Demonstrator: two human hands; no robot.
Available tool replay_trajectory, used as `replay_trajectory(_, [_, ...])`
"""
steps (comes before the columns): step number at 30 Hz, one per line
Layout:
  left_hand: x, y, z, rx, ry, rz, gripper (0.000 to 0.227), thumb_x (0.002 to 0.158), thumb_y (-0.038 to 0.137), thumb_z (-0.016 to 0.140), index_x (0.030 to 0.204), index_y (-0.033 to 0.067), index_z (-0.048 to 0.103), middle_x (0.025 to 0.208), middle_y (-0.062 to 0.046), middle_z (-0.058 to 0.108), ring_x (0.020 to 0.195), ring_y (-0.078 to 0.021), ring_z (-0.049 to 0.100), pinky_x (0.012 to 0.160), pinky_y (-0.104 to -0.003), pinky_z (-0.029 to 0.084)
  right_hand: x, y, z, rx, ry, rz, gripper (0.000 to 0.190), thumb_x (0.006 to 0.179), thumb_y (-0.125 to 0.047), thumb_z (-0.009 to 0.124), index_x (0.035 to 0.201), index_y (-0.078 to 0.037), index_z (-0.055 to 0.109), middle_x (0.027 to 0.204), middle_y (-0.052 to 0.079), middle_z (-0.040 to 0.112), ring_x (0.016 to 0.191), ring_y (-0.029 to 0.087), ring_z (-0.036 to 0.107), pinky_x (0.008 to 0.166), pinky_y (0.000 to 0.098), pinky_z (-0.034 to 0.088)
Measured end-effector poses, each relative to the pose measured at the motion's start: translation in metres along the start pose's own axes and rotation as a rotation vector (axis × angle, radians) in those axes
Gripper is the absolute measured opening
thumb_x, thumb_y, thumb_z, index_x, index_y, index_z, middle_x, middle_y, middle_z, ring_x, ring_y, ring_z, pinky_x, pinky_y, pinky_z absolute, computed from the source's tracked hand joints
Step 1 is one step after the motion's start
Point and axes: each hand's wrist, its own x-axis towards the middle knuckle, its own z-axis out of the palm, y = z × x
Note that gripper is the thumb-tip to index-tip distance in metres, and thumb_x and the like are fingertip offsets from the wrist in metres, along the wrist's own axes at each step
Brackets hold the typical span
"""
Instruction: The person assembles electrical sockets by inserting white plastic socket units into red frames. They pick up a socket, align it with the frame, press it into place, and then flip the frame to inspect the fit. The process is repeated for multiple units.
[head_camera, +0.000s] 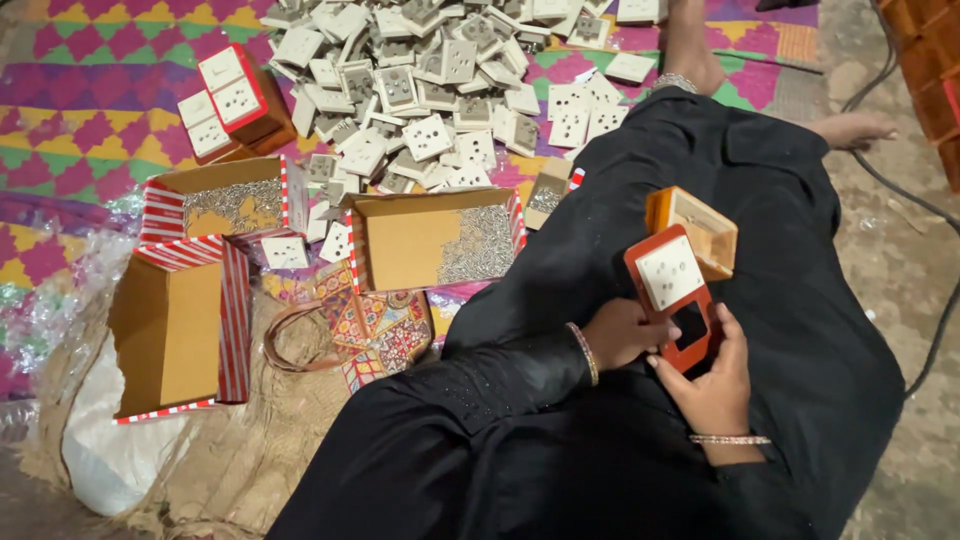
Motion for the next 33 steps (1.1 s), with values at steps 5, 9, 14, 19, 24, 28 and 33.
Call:
replay_trajectory(5, [-0.001, 0.005, -0.017, -0.081, -0.195, -0.058, 0.035, 0.095, 0.035, 0.072, 0.098, 0.0013, 0.078, 0.086, -0.014, 0.075, 0.081, -0.0230, 0.070, 0.078, -0.036, 0.054, 0.000, 0.014, 0.003, 0.091, 0.006, 0.047, 0.098, 0.069, -0.021, 0.089, 0.150, 0.000, 0.039, 0.145, 0.017, 0.053, 0.132, 0.027, 0.056, 0.111, 0.0385, 0.048])
replay_trajectory(9, [0.015, 0.023, -0.055, 0.528, -0.540, 0.192, 0.041, 0.091, 0.047, 0.069, 0.098, 0.0077, 0.078, 0.087, -0.007, 0.077, 0.083, -0.0237, 0.073, 0.080, -0.036, 0.054, 0.001, 0.024, 0.008, 0.224, 0.033, 0.008, 0.093, 0.072, -0.021, 0.088, 0.147, -0.003, 0.038, 0.145, 0.013, 0.049, 0.136, 0.025, 0.053, 0.116, 0.0391, 0.046])
replay_trajectory(14, [0.039, 0.050, -0.159, 0.644, -0.179, 0.027, 0.033, 0.088, 0.041, 0.069, 0.099, 0.0118, 0.078, 0.095, -0.013, 0.074, 0.086, -0.0301, 0.071, 0.079, -0.043, 0.056, 0.007, 0.029, 0.013, 0.101, 0.004, 0.001, 0.087, 0.063, -0.018, 0.090, 0.135, -0.006, 0.043, 0.144, 0.014, 0.048, 0.135, 0.025, 0.053, 0.115, 0.0401, 0.046])
replay_trajectory(19, [0.064, 0.049, -0.258, 0.834, 0.626, 0.040, 0.027, 0.084, 0.019, 0.072, 0.105, 0.0014, 0.072, 0.106, -0.021, 0.072, 0.102, -0.0392, 0.068, 0.092, -0.046, 0.054, 0.014, 0.027, 0.016, 0.017, -0.056, 0.047, 0.087, 0.057, -0.019, 0.092, 0.129, -0.007, 0.044, 0.142, 0.014, 0.049, 0.129, 0.026, 0.055, 0.106, 0.0385, 0.049])
replay_trajectory(24, [0.109, 0.015, -0.340, 0.740, 0.834, -0.020, 0.039, 0.085, 0.021, 0.072, 0.117, -0.0017, 0.068, 0.116, -0.023, 0.070, 0.104, -0.0365, 0.070, 0.096, -0.041, 0.054, 0.019, 0.027, 0.019, -0.010, -0.082, 0.050, 0.086, 0.057, -0.016, 0.091, 0.129, -0.007, 0.044, 0.143, 0.015, 0.048, 0.130, 0.027, 0.054, 0.108, 0.0398, 0.048])
replay_trajectory(28, [0.143, 0.004, -0.405, 0.654, 0.986, 0.039, 0.043, 0.086, 0.021, 0.074, 0.122, -0.0015, 0.067, 0.121, -0.024, 0.069, 0.111, -0.0372, 0.068, 0.099, -0.040, 0.052, 0.016, 0.033, 0.021, -0.006, -0.118, 0.101, 0.086, 0.056, -0.012, 0.090, 0.129, -0.007, 0.044, 0.144, 0.016, 0.045, 0.131, 0.028, 0.054, 0.107, 0.0401, 0.049])
replay_trajectory(33, [0.167, 0.012, -0.452, 0.941, 0.925, -0.113, 0.041, 0.088, 0.015, 0.066, 0.127, 0.0034, 0.067, 0.133, -0.024, 0.061, 0.121, -0.0390, 0.057, 0.100, -0.046, 0.049, 0.016, 0.044, 0.025, 0.127, -0.122, 0.093, 0.085, 0.058, -0.008, 0.086, 0.130, -0.007, 0.042, 0.148, 0.017, 0.041, 0.134, 0.028, 0.052, 0.108, 0.0417, 0.048])
